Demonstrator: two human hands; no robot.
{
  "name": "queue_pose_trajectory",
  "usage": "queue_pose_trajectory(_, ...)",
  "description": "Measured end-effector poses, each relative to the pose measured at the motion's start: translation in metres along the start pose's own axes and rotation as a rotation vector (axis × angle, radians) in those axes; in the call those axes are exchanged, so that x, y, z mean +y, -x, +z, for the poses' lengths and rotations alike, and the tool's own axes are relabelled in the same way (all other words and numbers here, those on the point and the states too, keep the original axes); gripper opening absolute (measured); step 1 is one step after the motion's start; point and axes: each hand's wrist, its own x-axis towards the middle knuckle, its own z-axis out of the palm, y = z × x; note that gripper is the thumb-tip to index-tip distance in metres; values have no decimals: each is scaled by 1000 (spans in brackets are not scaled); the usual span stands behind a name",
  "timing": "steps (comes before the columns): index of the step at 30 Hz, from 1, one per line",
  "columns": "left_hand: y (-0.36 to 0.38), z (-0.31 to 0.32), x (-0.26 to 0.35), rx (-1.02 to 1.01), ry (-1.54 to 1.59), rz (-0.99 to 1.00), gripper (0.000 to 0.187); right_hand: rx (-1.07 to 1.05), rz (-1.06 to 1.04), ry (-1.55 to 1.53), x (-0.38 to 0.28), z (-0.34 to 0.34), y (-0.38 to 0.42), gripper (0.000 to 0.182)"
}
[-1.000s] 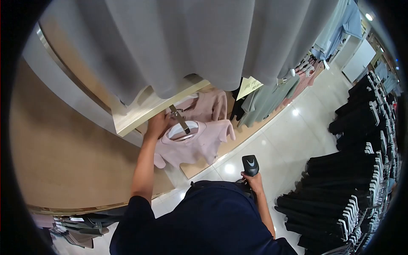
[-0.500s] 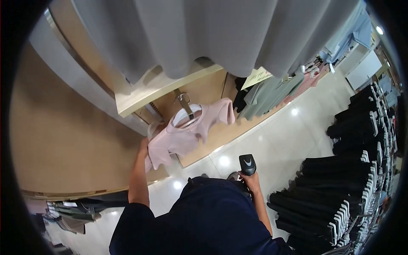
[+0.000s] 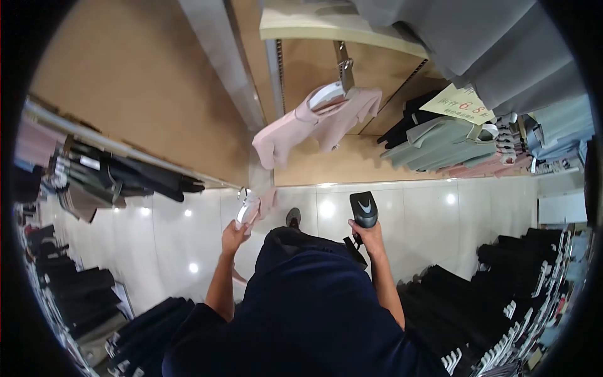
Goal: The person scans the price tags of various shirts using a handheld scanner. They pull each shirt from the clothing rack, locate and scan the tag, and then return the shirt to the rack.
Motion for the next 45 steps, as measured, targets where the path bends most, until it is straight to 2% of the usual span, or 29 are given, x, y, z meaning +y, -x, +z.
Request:
queue_pose_trajectory(1, 18, -3, 15, -12, 48, -39, 44, -24, -3, 34, 3, -5, 3, 29)
queue_pose_trajectory(2, 12, 6, -17, 80, -20, 66, 40, -28, -6, 49, 6, -9, 9, 29)
queue_pose_trajectory(8, 84, 0, 39, 283, -142, 283, 33, -52, -20, -3, 71, -51, 49, 20)
queue_pose_trajectory(11, 152, -11, 91, 247, 45, 203, 27, -58, 1, 2, 112, -83, 70, 18)
queue_pose_trajectory(12, 167, -14, 96, 278, 57, 245, 26, -56, 7, -46, 128, -92, 75, 18)
queue_pose_trajectory(13, 182, -18, 96, 299, 67, 287, 26, -39, 83, 114, 142, -104, 77, 22)
queue_pose_trajectory(15, 215, -26, 108, 318, 111, 330, 29, -39, 51, -115, 159, -113, 87, 27)
queue_pose_trajectory(16, 231, -30, 120, 329, 150, 343, 31, -3, 25, -205, 161, -117, 95, 22)
queue_pose_trajectory(19, 261, -38, 142, 307, 312, 415, 35, 54, 6, -369, 172, -129, 105, 29)
queue_pose_trajectory(23, 287, -49, 169, 280, 515, 537, 40, 158, 5, -450, 176, -140, 103, 36)
queue_pose_trajectory(24, 290, -59, 168, 262, 502, 557, 47, 162, 4, -469, 177, -145, 101, 38)
queue_pose_trajectory(29, 311, -90, 205, 313, 634, 718, 59, 269, -20, -570, 190, -159, 77, 46)
queue_pose_trajectory(31, 323, -104, 224, 330, 624, 773, 51, 299, -6, -669, 192, -164, 69, 49)
queue_pose_trajectory(33, 321, -129, 223, 330, 634, 821, 41, 283, -3, -764, 194, -164, 59, 56)
queue_pose_trajectory(36, 334, -148, 235, 310, 678, 871, 32, 182, 34, -933, 203, -156, 40, 53)
queue_pose_trajectory(39, 339, -163, 245, 328, 752, 877, 38, 97, 144, -1025, 215, -135, 22, 67)
queue_pose_trajectory(41, 338, -168, 249, 414, 823, 863, 42, 28, 194, -1082, 224, -119, 20, 74)
queue_pose_trajectory(43, 352, -149, 273, 432, 915, 834, 43, -106, 221, -1075, 241, -111, 13, 69)
queue_pose_trajectory(45, 346, -165, 265, 374, 912, 825, 45, -261, 200, -1117, 225, -101, 29, 63)
